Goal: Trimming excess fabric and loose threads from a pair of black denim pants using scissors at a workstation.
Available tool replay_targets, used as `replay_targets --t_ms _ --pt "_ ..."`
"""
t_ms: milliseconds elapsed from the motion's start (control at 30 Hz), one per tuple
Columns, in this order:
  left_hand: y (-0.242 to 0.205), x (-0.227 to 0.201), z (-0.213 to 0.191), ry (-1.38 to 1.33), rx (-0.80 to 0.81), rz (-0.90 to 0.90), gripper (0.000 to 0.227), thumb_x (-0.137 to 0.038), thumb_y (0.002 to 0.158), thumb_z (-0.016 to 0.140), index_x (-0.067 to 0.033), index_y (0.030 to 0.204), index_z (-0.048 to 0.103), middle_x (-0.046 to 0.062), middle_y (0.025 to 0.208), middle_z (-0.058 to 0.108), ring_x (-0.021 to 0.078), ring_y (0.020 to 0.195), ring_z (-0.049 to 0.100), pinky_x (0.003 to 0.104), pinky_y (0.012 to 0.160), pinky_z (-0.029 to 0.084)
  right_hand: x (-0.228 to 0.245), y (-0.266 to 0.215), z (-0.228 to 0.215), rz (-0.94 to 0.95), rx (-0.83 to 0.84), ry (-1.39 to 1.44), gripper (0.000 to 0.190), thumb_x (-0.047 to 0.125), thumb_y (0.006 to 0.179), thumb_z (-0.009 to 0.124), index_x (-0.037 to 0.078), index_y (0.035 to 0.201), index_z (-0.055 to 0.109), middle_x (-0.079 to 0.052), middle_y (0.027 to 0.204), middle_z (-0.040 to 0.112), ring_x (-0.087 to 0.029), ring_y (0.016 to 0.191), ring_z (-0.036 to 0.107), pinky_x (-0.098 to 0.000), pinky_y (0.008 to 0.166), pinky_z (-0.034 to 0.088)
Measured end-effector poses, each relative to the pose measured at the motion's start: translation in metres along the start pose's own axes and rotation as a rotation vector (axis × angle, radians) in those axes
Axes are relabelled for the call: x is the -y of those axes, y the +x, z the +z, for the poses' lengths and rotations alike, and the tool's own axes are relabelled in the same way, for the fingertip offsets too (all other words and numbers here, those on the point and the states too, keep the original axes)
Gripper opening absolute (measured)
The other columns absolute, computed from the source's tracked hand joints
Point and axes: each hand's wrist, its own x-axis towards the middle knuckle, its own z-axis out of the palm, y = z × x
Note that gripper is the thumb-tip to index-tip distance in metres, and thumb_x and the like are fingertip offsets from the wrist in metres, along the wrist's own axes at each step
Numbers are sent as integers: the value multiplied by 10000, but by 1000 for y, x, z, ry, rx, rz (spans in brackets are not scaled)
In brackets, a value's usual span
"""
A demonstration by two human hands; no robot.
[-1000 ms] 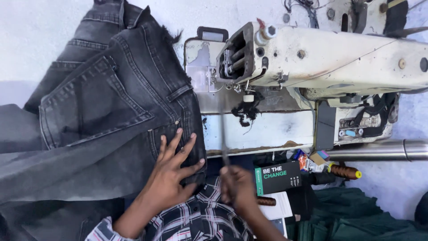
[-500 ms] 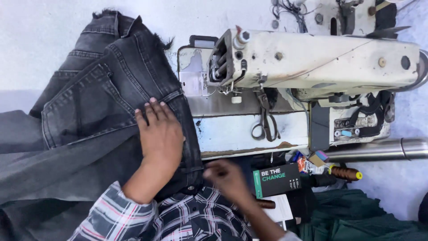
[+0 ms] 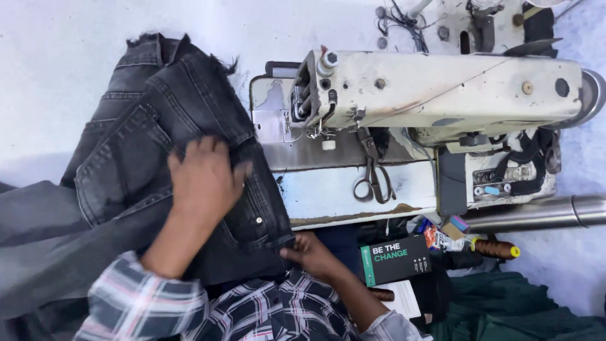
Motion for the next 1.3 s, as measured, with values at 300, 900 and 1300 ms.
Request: replay_targets --t_ms 300,900,1300 --pt "18 8 23 -25 -272 237 840 -587 807 647 -395 1561 331 23 1700 127 302 1558 80 803 1103 -24 -38 -20 -13 23 -36 137 109 102 1009 686 2 994 726 -16 893 735 -97 802 639 -270 769 527" --pt "-6 -6 21 89 -299 228 883 -580 824 627 -231 1583 341 64 1691 196 311 1568 99 721 1179 32 168 -51 18 -506 -587 -1443 1042 681 822 651 11 1555 338 -204 1616 360 -358 1515 265 -565 1204 148" --pt "-102 -66 128 316 -247 177 839 -398 908 540 107 1526 284 320 1633 224 451 1530 212 579 1195 153 179 -40 32 -802 -104 -1353 925 627 873 627 28 1544 408 -163 1621 401 -336 1544 298 -551 1253 149"
